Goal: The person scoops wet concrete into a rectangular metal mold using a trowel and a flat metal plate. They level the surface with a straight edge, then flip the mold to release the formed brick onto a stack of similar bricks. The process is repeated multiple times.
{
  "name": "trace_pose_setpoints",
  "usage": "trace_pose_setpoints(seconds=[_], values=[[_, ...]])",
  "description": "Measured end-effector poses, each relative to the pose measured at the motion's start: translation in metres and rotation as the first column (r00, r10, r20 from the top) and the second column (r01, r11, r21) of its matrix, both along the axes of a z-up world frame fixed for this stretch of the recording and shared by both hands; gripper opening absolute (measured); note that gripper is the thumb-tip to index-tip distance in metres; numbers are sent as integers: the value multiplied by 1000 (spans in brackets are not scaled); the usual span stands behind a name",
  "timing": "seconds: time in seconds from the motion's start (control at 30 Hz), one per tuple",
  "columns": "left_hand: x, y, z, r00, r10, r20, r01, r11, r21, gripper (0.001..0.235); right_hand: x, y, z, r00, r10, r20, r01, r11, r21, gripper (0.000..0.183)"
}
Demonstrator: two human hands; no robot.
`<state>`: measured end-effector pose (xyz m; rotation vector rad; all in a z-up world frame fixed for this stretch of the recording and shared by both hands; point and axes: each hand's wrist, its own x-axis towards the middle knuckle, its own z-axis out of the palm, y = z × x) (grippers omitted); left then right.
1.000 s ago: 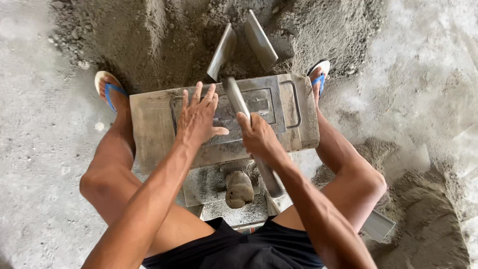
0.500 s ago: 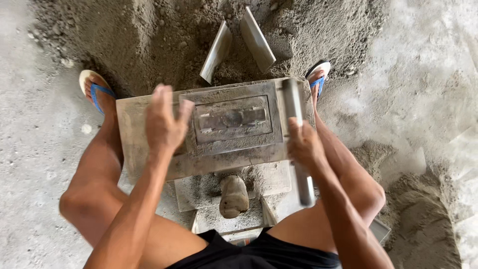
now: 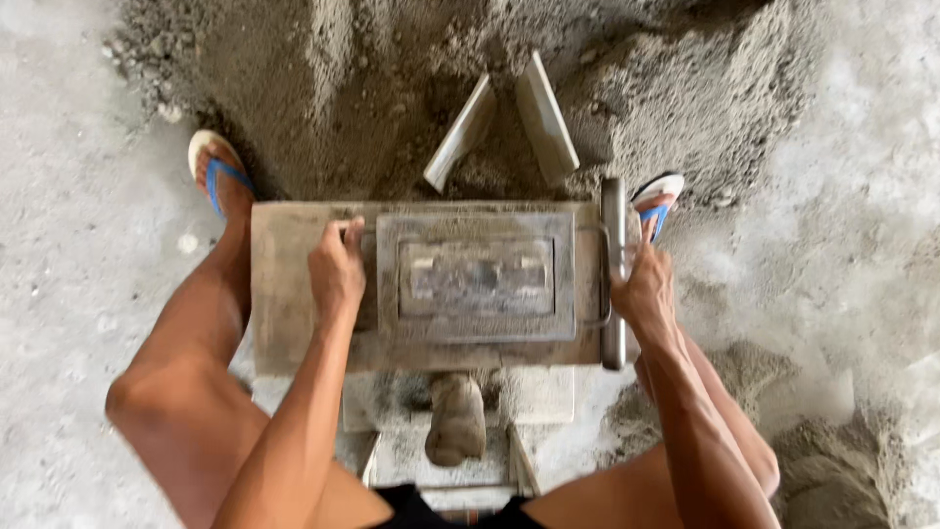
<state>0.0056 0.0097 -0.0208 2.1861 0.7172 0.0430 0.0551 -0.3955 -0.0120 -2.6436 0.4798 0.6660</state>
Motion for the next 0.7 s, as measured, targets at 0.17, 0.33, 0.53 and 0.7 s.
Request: trace_pose_setpoints(seconds=[0.17,0.33,0.53,0.7], values=[[-4,19,-13,972,-92,-214,35,965,-259,53,-8,81,62,881,-293,372,58,846,530,33],[-45,-4,30,989,-59,-133,25,969,-245,44,-42,80,33,788,-89,609,-91,962,259,24],[-117,-43,57,950,177,-257,-224,960,-168,47,-15,101,57,875,-8,484,-196,909,369,17],[-42,-24,32,903,332,-272,-387,904,-181,48,79,112,33,871,61,488,-282,875,393,13]])
